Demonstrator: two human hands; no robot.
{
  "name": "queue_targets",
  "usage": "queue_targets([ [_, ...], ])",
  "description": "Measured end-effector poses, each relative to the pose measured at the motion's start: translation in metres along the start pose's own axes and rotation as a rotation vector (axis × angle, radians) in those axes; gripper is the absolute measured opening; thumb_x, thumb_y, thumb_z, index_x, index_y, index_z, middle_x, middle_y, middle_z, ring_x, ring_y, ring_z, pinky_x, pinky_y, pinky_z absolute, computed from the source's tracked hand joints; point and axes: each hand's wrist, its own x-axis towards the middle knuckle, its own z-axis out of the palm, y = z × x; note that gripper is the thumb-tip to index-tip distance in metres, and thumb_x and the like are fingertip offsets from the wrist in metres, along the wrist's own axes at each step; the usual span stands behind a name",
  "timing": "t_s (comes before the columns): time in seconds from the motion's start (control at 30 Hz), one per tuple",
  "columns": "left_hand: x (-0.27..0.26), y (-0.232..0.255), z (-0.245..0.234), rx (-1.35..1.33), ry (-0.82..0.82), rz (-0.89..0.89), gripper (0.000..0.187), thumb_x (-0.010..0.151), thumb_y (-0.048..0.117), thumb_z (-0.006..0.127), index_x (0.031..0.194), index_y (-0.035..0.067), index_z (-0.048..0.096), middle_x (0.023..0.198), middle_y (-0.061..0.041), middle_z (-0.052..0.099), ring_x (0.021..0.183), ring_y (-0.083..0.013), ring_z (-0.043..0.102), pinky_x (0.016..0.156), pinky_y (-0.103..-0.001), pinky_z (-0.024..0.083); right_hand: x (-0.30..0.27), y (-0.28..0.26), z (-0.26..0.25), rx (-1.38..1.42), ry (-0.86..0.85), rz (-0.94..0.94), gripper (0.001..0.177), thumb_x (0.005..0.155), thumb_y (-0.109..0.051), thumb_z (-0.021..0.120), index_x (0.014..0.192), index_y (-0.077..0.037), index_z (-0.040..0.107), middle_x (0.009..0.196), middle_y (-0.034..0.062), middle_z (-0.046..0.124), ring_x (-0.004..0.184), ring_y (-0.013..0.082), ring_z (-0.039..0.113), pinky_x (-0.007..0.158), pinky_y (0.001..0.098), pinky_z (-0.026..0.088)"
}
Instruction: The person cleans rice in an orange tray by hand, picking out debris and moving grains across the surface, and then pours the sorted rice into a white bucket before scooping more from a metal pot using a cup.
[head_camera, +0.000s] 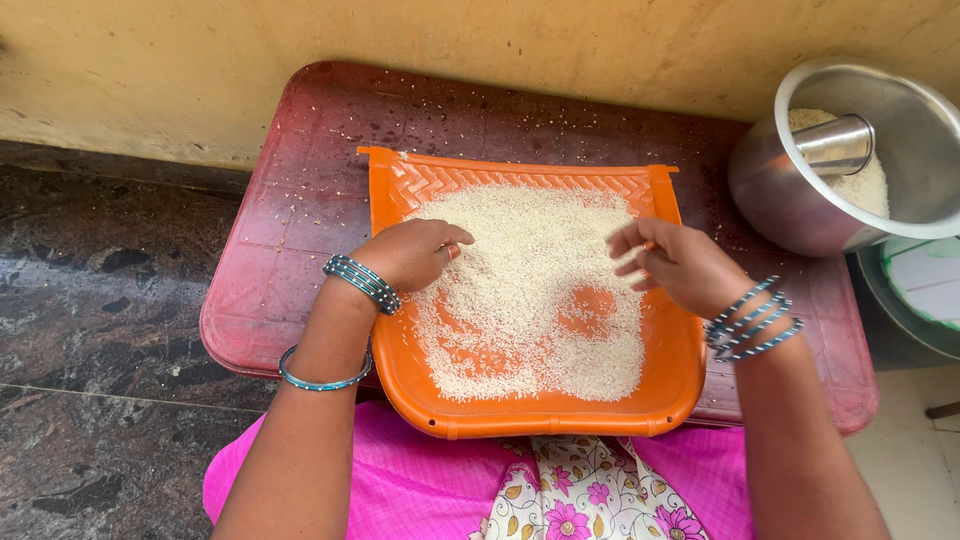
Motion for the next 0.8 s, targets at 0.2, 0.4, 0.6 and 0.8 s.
queue_targets([
  [0.2, -0.005, 0.008, -0.008, -0.009, -0.026, -0.047, 0.033, 0.096, 0.019, 0.057, 0.126, 0.015, 0.070, 0.116, -0.017, 0.072, 0.107, -0.0360, 0.068, 0.092, -0.044, 0.052, -0.035, -0.012, -0.002, -0.686, -0.301, 0.152, 0.024, 0.090, -0.011, 0.063, 0.105, -0.017, 0.081, 0.094, 0.0021, 0.083, 0.090, 0.0153, 0.079, 0.085, 0.0303, 0.059],
  [0.4, -0.002, 0.026, -0.003, -0.002, -0.028, -0.007, 0.033, 0.095, 0.021, 0.058, 0.125, 0.016, 0.071, 0.115, -0.017, 0.073, 0.105, -0.0361, 0.069, 0.090, -0.044, 0.054, -0.045, -0.014, 0.011, -0.848, -0.476, 0.140, 0.024, 0.087, -0.015, 0.065, 0.097, -0.025, 0.084, 0.093, -0.0015, 0.081, 0.090, 0.0198, 0.075, 0.084, 0.0330, 0.058],
  [0.6, -0.005, 0.063, 0.002, -0.122, -0.169, 0.055, 0.034, 0.097, 0.025, 0.057, 0.128, 0.018, 0.070, 0.113, -0.015, 0.074, 0.103, -0.0321, 0.071, 0.090, -0.041, 0.054, -0.038, -0.010, 0.025, -0.924, -0.503, 0.142, 0.026, 0.084, -0.011, 0.062, 0.095, -0.022, 0.084, 0.093, -0.0006, 0.080, 0.093, 0.0201, 0.073, 0.083, 0.0347, 0.056],
  [0.8, -0.004, 0.070, 0.018, -0.133, -0.350, 0.106, 0.036, 0.095, 0.025, 0.057, 0.127, 0.016, 0.070, 0.116, -0.014, 0.074, 0.106, -0.0292, 0.071, 0.093, -0.039, 0.054, -0.011, 0.018, 0.018, -0.660, -0.025, -0.341, 0.041, 0.084, 0.008, 0.056, 0.113, -0.011, 0.077, 0.108, 0.0111, 0.076, 0.093, 0.0263, 0.072, 0.084, 0.0371, 0.056],
])
